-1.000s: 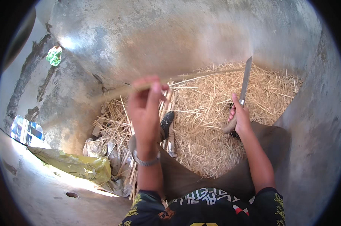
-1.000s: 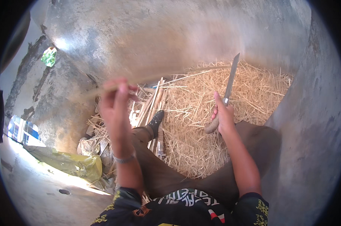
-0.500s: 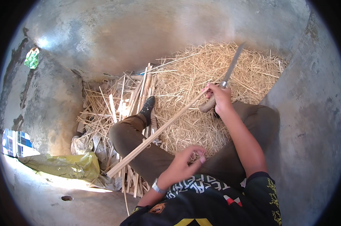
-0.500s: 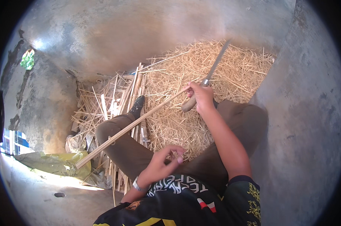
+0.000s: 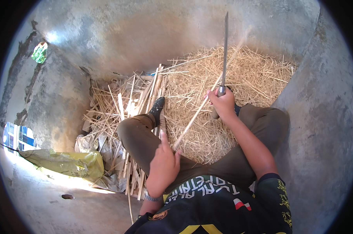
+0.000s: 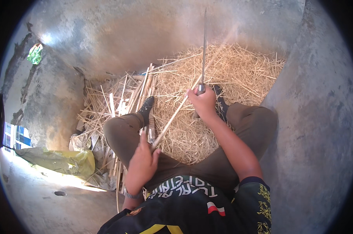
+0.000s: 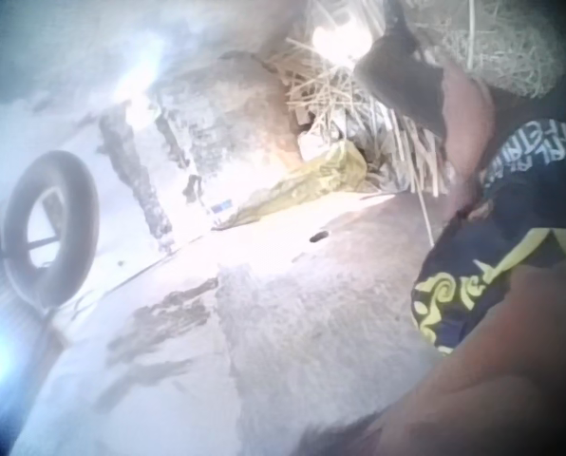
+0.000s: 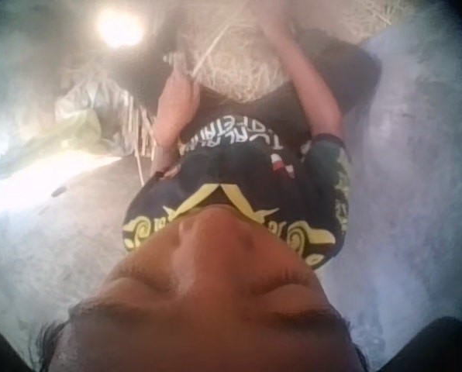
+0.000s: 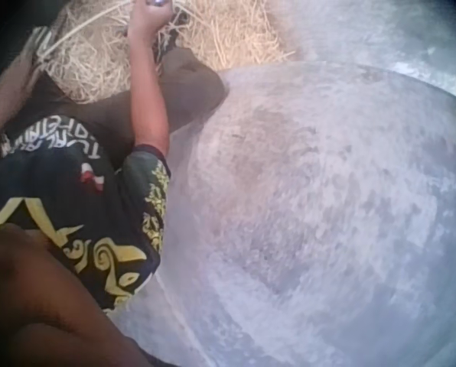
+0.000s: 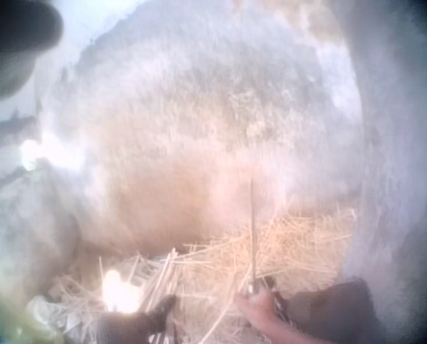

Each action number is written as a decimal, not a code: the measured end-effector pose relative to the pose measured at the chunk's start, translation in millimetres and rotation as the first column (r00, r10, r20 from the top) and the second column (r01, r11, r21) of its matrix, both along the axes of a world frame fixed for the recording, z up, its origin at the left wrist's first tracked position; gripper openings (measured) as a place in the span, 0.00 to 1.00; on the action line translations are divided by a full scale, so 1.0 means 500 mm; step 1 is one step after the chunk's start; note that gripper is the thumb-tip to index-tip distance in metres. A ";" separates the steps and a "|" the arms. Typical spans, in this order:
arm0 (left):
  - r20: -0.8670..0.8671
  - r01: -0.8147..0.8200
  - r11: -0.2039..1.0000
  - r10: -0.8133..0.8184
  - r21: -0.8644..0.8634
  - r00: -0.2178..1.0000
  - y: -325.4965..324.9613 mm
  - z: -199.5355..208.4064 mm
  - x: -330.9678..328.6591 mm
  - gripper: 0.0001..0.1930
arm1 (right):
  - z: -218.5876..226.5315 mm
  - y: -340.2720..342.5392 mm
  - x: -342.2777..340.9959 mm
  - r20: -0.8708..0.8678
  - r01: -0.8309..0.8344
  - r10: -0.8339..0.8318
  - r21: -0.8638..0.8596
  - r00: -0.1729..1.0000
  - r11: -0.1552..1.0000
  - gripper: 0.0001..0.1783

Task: The person sits on a floor covered in straw and uses a large knife to split long bamboo sticks into thin strips. They hold the bamboo with one hand and use the knife to carefully shave and split the material, creating a pile of finished strips.

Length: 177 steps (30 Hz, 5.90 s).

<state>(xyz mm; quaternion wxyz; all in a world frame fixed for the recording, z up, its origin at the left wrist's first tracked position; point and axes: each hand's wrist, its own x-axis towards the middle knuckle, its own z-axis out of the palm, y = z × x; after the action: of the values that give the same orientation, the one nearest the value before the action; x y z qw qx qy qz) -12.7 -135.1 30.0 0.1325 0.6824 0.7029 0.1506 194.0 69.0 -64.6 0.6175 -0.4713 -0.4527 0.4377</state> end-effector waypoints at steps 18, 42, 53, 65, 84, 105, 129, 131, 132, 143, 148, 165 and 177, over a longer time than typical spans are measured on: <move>0.944 0.083 0.944 0.325 -0.320 -0.055 -0.024 -0.154 -0.049 0.17 | -0.010 -0.046 -0.015 0.855 -0.417 -0.178 0.407 0.488 0.813 0.09; 0.938 0.179 0.922 0.347 -0.342 0.005 -0.022 -0.177 -0.050 0.17 | -0.013 -0.012 0.008 0.887 -0.434 -0.319 0.444 0.333 0.783 0.08; 0.900 0.282 0.876 0.429 -0.392 -0.081 -0.014 -0.163 -0.052 0.19 | -0.047 0.212 0.235 0.916 0.261 -0.125 0.023 0.381 0.965 0.16; 0.784 0.479 0.804 0.533 -0.352 -0.319 0.013 -0.147 -0.069 0.19 | 0.017 0.125 0.104 0.257 0.139 -0.075 -0.243 0.964 0.960 0.16; 0.741 0.317 0.835 0.548 -0.451 -0.388 0.017 -0.164 -0.066 0.14 | -0.023 -0.031 -0.039 0.986 -0.571 0.010 0.088 0.166 0.816 0.06; 0.753 0.328 0.829 0.552 -0.453 -0.357 0.018 -0.154 -0.069 0.17 | -0.027 0.002 -0.038 0.939 -0.539 -0.246 0.341 0.241 0.770 0.10; 0.727 0.337 0.894 0.439 -0.295 -0.528 0.019 -0.180 -0.073 0.15 | 0.001 0.024 -0.031 0.833 -0.275 0.180 -0.034 0.523 0.961 0.11; 0.708 0.308 0.908 0.416 -0.285 -0.571 0.019 -0.182 -0.075 0.14 | -0.006 0.007 -0.040 0.927 -0.394 0.144 0.004 0.346 0.919 0.07; 0.697 0.296 0.906 0.421 -0.301 -0.581 0.021 -0.182 -0.076 0.13 | -0.010 -0.004 -0.044 0.944 -0.446 0.093 0.062 0.317 0.893 0.06; 0.769 0.296 0.895 0.441 -0.334 -0.463 0.019 -0.166 -0.064 0.12 | -0.009 0.050 -0.032 0.965 -0.341 -0.005 0.097 0.261 0.935 0.03; 0.768 0.294 0.895 0.441 -0.336 -0.465 0.019 -0.166 -0.064 0.12 | 0.001 0.017 -0.004 0.975 -0.393 0.130 -0.050 0.180 0.918 0.04; 0.756 0.289 0.895 0.443 -0.340 -0.481 0.013 -0.170 -0.070 0.14 | -0.022 -0.045 -0.063 0.985 -0.607 -0.055 0.145 0.164 0.781 0.08; 0.735 0.342 0.893 0.438 -0.292 -0.517 0.012 -0.176 -0.072 0.14 | -0.014 -0.003 -0.028 0.992 -0.476 -0.007 0.066 0.126 0.877 0.08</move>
<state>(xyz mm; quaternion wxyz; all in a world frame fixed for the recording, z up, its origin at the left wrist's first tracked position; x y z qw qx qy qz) -48.4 -129.2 -58.0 0.8138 0.0990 0.2636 0.5084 180.2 67.4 -71.5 0.1762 -0.4334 -0.8833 0.0304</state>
